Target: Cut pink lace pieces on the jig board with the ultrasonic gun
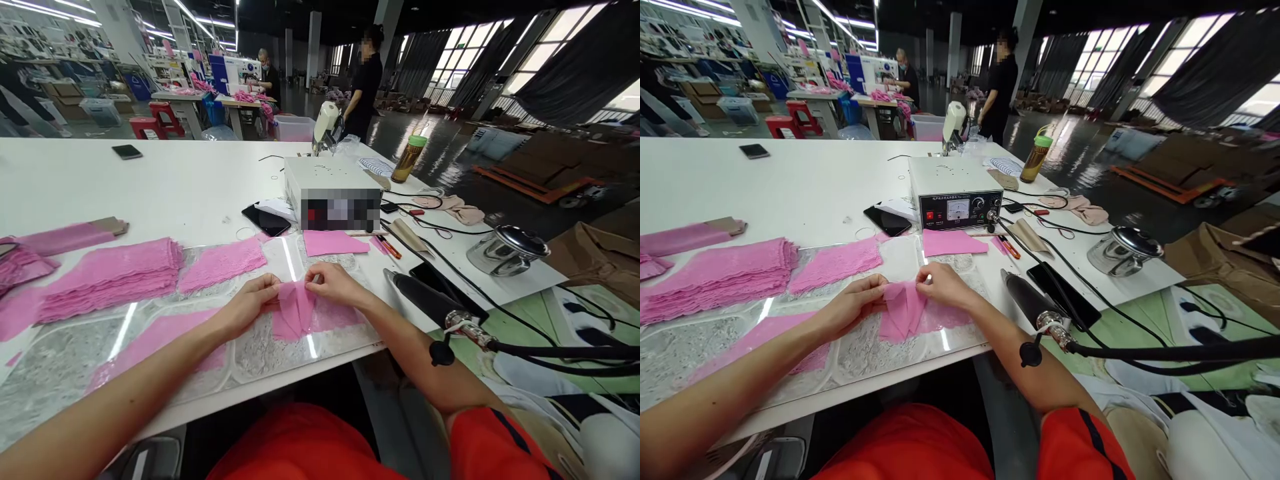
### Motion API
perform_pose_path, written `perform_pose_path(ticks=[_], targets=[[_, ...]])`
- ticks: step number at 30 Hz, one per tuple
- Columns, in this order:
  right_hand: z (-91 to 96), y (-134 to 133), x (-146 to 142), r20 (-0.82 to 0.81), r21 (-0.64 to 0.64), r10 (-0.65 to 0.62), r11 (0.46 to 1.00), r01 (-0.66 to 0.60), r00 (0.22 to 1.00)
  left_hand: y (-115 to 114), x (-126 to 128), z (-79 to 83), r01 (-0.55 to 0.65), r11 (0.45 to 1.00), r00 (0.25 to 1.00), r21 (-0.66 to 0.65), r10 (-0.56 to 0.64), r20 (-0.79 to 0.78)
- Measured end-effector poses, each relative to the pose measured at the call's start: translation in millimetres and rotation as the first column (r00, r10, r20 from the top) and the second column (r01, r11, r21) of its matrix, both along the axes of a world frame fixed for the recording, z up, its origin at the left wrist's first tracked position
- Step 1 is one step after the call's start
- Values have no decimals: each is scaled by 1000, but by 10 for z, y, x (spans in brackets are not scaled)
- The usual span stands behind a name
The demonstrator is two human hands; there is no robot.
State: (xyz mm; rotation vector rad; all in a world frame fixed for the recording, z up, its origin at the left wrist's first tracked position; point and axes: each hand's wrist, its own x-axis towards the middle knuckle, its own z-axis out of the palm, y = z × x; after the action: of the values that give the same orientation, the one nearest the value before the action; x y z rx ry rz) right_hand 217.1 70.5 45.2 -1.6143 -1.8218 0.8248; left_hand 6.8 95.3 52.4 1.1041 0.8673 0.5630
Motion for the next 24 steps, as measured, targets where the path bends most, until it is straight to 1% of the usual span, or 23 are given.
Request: perform_pose_path(ticks=[3,6,10,12,15,17,19,21,22,24], targets=[[12,-152,139,-45,-25,-67,998,66,997,-7,-6,-22,18,999,1000,28,-17,-17],[-21,-401,287,-87,-52,-146,989,142,985,-11,-16,-54,23,999,999,47,-22,-24],[-128,-743,413,-174,-93,-305,952,293,936,-23,-11,-71,12,998,999,64,-9,-33],[-186,-868,443,-123,-61,-366,931,361,923,-39,2,-63,5,998,999,70,-3,-32],[-247,-983,461,93,28,-427,904,427,899,-73,21,-53,-9,997,1000,70,10,-18],[-255,-1028,455,229,85,-437,899,429,870,-94,24,-52,-25,998,1000,61,25,-2],[-228,-1054,426,268,155,-448,894,421,853,-105,17,-49,-48,998,999,46,47,22],[-162,-1057,364,201,197,-439,894,403,875,-105,0,-33,-78,997,995,25,77,56],[-118,-1046,317,143,192,-413,903,384,899,-101,-11,-17,-94,995,993,12,93,74],[-23,-995,191,34,138,-319,940,312,947,-91,-33,26,-121,992,986,-19,122,110]])
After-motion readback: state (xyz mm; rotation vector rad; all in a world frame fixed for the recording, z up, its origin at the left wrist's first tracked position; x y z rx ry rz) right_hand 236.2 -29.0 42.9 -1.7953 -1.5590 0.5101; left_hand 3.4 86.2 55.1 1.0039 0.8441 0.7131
